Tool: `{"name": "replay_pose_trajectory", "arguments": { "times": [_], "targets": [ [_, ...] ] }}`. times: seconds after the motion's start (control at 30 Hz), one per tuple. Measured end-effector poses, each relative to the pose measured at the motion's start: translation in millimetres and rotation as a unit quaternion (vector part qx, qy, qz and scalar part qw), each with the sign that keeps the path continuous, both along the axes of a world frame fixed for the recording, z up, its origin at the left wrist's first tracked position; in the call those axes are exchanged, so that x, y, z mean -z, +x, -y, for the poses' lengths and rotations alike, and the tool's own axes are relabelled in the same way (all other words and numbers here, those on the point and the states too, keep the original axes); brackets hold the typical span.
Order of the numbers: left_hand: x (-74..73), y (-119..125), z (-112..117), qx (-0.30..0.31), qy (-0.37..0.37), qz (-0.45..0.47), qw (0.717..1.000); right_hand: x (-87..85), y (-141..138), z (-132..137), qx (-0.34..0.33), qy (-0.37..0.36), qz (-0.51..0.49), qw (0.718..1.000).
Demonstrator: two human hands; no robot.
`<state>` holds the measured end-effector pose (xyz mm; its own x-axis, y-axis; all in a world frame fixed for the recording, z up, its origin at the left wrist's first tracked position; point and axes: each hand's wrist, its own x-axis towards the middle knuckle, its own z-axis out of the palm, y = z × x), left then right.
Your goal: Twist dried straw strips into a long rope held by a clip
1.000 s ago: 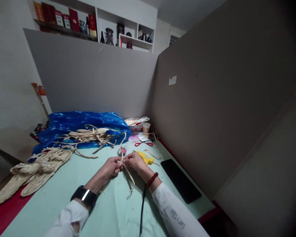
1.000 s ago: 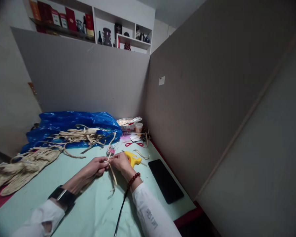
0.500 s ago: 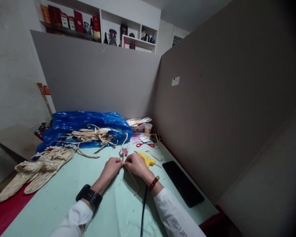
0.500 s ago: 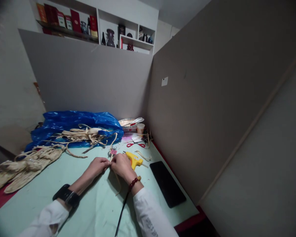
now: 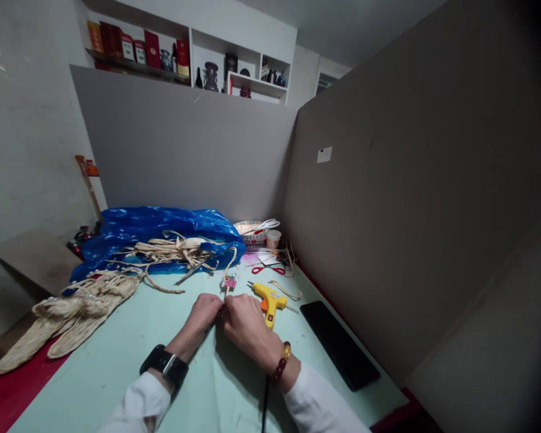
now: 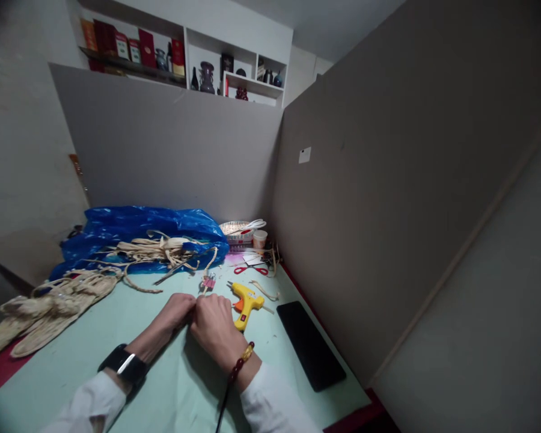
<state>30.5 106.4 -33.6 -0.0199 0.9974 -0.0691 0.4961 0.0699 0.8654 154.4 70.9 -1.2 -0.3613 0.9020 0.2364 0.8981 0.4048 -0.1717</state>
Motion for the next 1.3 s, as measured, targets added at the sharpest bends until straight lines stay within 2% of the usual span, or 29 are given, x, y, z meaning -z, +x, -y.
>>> {"name": "replay_pose_trajectory", "arguments": {
  "times": [0.13, 0.23, 0.33, 0.4, 0.47, 0.67, 0.83, 1.0, 1.17, 1.3],
  "targets": [
    [-2.3, -5, 2, -0.002, -0.066, 0.105, 0.992, 9.9, -11, 13, -0.046, 0.001, 0.038, 0.998],
    [-4.5, -8, 2, 0.014, -0.093, 0.165, 0.982, 8.4, -9, 14, -0.073, -0.002, 0.037, 0.997],
    [-4.0, -11, 0, 0.031, -0.104, 0.204, 0.973, -1.9, 1, 5, -0.024, -0.022, -0.040, 0.999],
    [-3.2, -12, 0, 0.042, -0.111, 0.221, 0.968, -8.3, 8, -4, 0.037, -0.019, -0.121, 0.992],
    [-3.2, -12, 0, 0.054, -0.114, 0.232, 0.964, -10.1, 13, -13, 0.063, -0.015, -0.180, 0.981],
    [-7.6, -11, 3, 0.076, -0.118, 0.228, 0.963, 8.4, 7, -24, 0.005, -0.147, -0.270, 0.951],
    [-8.4, -10, 4, 0.096, -0.109, 0.183, 0.972, 16.2, 6, -30, 0.024, -0.161, -0.296, 0.941],
    [-9.1, -9, 8, 0.089, -0.066, 0.082, 0.990, 15.5, 8, -29, 0.058, -0.142, -0.313, 0.937],
    [-25.0, -9, 16, 0.069, 0.024, -0.055, 0.996, 15.3, 3, -23, 0.082, -0.101, -0.319, 0.939],
    [-34.8, 5, 32, 0.074, 0.088, -0.179, 0.977, 16.8, 4, -24, 0.070, -0.094, -0.339, 0.933]
  ]
}}
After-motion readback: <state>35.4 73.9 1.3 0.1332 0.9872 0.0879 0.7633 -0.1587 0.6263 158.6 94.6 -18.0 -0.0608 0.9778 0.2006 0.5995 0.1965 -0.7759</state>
